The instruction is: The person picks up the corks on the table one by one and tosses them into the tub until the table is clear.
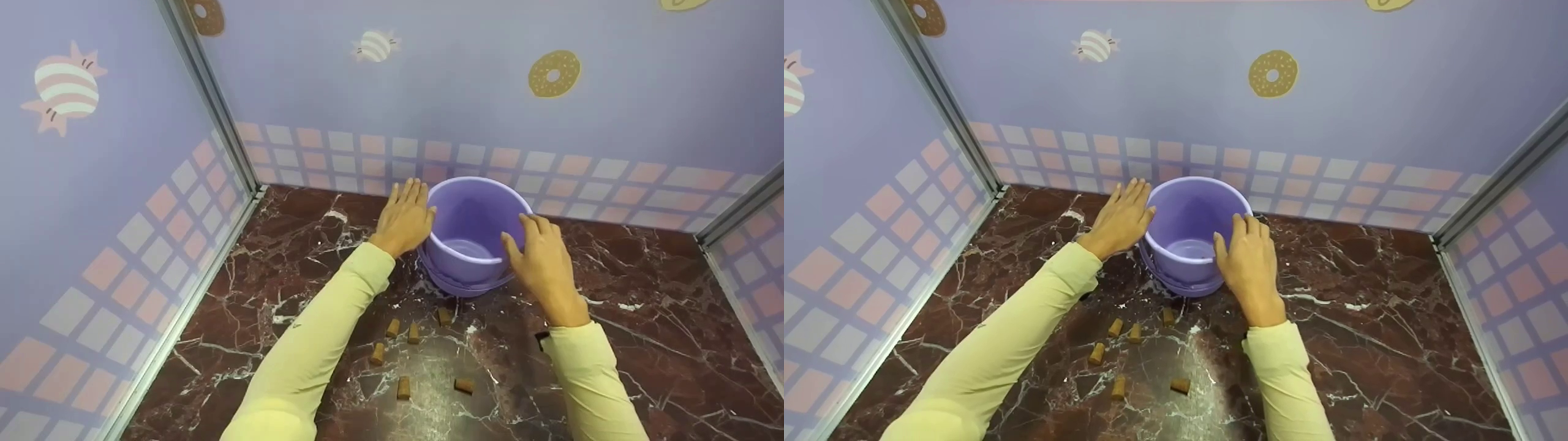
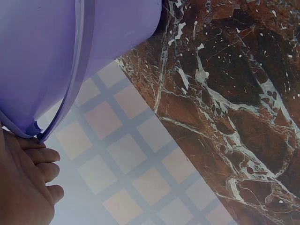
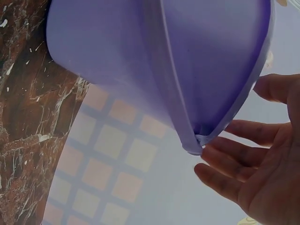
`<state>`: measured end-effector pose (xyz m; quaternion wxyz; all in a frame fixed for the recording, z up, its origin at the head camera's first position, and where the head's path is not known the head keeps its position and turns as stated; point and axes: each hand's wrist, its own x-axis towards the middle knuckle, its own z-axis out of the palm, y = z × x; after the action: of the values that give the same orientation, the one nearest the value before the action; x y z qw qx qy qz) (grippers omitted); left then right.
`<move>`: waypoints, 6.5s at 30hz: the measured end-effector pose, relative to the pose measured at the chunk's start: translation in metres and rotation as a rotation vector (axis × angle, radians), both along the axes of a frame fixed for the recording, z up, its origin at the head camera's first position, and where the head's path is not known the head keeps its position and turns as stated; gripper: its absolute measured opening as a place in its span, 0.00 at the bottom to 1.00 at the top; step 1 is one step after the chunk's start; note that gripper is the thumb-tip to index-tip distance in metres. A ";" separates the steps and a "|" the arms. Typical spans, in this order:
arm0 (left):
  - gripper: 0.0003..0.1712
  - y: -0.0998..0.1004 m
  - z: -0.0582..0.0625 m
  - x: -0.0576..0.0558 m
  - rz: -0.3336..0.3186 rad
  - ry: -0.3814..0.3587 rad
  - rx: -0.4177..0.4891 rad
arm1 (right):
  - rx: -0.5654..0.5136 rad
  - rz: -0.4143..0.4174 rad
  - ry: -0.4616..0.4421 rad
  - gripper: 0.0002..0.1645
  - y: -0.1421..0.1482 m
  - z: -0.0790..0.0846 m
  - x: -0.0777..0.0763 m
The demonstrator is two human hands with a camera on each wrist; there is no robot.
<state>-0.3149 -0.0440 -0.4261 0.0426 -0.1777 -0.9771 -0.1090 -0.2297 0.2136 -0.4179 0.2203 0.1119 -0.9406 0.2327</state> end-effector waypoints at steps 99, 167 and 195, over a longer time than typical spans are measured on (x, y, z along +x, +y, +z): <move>0.41 -0.014 0.005 0.034 0.027 0.041 0.393 | 0.121 0.002 -0.344 0.46 0.015 -0.016 -0.018; 0.29 -0.048 -0.041 0.157 0.155 0.301 0.778 | 0.126 0.009 -0.354 0.45 0.014 -0.014 -0.017; 0.25 -0.055 -0.085 0.183 0.250 0.163 0.715 | 0.109 0.014 -0.355 0.45 0.016 -0.014 -0.019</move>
<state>-0.1315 -0.0989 -0.5109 0.1924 -0.0392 -0.8850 -0.4221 -0.2483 0.2293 -0.4314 0.0429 0.0874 -0.9752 0.1990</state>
